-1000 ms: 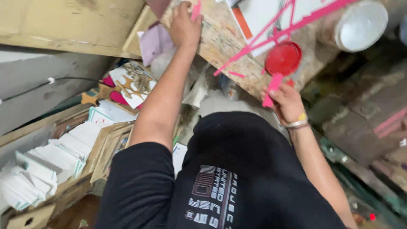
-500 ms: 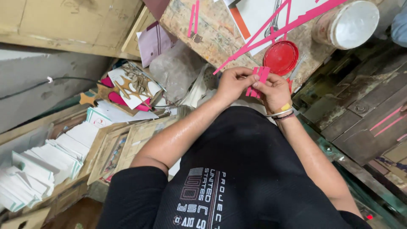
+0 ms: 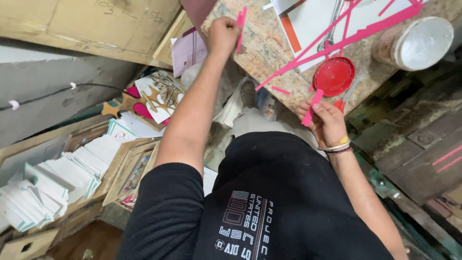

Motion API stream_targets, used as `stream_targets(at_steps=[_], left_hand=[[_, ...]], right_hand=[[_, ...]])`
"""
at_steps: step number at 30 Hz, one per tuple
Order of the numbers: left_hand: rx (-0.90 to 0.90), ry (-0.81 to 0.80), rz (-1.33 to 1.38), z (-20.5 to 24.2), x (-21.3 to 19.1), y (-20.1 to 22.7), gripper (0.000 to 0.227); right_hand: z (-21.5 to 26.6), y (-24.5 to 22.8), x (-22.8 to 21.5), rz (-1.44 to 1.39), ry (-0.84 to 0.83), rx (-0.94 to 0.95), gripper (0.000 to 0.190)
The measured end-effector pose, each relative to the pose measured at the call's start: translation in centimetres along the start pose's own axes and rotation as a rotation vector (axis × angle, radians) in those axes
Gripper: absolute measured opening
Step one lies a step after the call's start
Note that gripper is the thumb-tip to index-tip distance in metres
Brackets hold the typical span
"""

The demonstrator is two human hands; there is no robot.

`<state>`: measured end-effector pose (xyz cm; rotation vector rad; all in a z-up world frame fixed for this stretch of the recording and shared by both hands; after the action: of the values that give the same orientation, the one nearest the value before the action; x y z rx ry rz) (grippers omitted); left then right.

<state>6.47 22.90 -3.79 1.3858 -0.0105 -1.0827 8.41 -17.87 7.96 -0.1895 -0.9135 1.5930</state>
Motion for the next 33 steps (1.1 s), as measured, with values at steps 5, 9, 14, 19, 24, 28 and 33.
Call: stream_targets(at_steps=[5,9,14,19,24,28,33], left_hand=[[0.318,0.193,-0.106,5.8,-0.2,7.0,0.040],[0.131,-0.585,0.507,15.2,5.9,11.3,0.031],[-0.038,-0.727,0.738,21.4,9.6,9.6,0.025],[0.008,-0.333,0.355,13.1,7.8,5.0,0.016],[0.340,0.025,-0.287,7.2,4.4,6.4,0.042],[0.462,-0.285,-0.241,10.6,9.0,8.9,0.035],[0.569,-0.443,-0.467,14.4,16.1,7.0,0.011]], right_hand=[[0.6,0.7,0.1,0.014,0.003,0.066,0.030],[-0.6,0.7,0.1,0.079,0.034,0.045,0.033],[-1.4,-0.1,2.2,0.058,-0.066,-0.057,0.029],[-1.9,1.1,-1.4,-0.024,0.093,-0.036,0.018],[0.1,1.0,-5.0,0.177,0.197,-0.018,0.016],[2.7,1.1,-6.5,0.156,0.269,-0.019,0.017],[4.7,2.3,-8.8,0.169,0.345,-0.020,0.019]])
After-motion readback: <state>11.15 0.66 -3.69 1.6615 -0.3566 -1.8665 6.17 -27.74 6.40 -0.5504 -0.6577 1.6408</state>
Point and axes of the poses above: each hand's wrist, its own z-axis away from the middle knuckle, its own x-axis out of the palm, y = z × x, the point moved 8 cm from there along -z, towards the middle knuckle, and after that the axes turned 1 degree about z, right-handed, at the moved point
